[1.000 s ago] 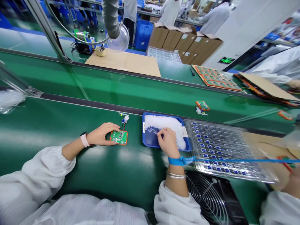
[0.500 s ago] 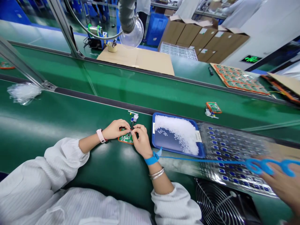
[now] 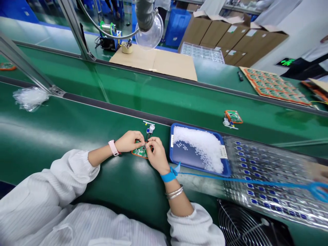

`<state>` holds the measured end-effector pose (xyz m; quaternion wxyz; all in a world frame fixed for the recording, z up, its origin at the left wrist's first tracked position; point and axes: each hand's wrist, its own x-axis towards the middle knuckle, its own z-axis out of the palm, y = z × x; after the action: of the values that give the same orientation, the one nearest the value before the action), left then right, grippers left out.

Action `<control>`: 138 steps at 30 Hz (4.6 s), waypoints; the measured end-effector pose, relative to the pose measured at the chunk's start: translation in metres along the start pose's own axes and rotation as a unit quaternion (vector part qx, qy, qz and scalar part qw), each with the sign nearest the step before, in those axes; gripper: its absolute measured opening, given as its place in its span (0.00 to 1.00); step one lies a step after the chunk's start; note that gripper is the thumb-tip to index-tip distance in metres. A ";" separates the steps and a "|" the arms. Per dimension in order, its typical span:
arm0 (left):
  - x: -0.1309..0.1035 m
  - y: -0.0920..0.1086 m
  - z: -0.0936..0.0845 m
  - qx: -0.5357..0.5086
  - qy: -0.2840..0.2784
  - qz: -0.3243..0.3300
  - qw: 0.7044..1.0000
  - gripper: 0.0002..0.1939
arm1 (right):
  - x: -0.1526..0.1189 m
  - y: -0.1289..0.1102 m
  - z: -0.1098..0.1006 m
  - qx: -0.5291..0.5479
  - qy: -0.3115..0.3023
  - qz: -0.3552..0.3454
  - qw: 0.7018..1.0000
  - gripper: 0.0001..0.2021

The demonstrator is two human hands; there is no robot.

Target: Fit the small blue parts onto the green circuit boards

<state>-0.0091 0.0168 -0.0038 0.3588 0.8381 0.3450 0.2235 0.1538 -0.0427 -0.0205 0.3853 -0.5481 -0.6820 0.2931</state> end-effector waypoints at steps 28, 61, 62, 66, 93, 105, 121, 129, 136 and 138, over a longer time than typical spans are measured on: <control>-0.006 -0.007 -0.008 -0.041 0.004 0.002 0.999 0.09 | -0.028 0.077 -0.128 -0.229 0.118 0.116 0.959 0.10; -0.009 -0.016 0.004 -0.029 -0.011 -0.018 0.999 0.14 | -0.005 -0.009 0.003 -0.045 0.042 -0.012 0.998 0.05; -0.009 -0.016 0.004 -0.026 -0.014 -0.019 0.999 0.14 | -0.005 -0.009 0.003 -0.047 0.040 -0.013 0.998 0.05; -0.008 -0.014 0.004 -0.007 -0.020 -0.016 1.000 0.15 | -0.005 -0.005 0.005 -0.045 0.030 -0.020 0.998 0.06; -0.020 0.000 -0.005 0.158 -0.040 0.068 0.984 0.34 | -0.010 0.002 -0.080 -0.031 0.209 -0.009 0.977 0.03; 0.129 -0.041 -0.101 0.077 0.295 -0.040 0.951 0.38 | -0.017 0.049 -0.115 -0.169 0.244 0.081 0.952 0.03; 0.179 -0.044 -0.033 0.365 0.092 -0.058 0.925 0.25 | -0.019 0.056 -0.106 -0.262 0.213 0.137 0.931 0.03; 0.194 -0.056 -0.019 0.344 0.014 -0.074 0.936 0.20 | -0.019 0.057 -0.104 -0.286 0.179 0.137 0.931 0.05; 0.187 -0.071 -0.050 0.390 0.026 -0.122 0.912 0.15 | -0.019 0.053 -0.106 -0.274 0.164 0.131 0.939 0.07; 0.184 -0.075 -0.057 0.409 0.066 -0.138 0.899 0.16 | -0.020 0.052 -0.106 -0.274 0.161 0.129 0.939 0.07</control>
<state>0.0459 0.2161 -0.0007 -0.0126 0.8383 0.5410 0.0661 0.2726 -0.0526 -0.0112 0.2840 -0.7554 -0.5884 0.0497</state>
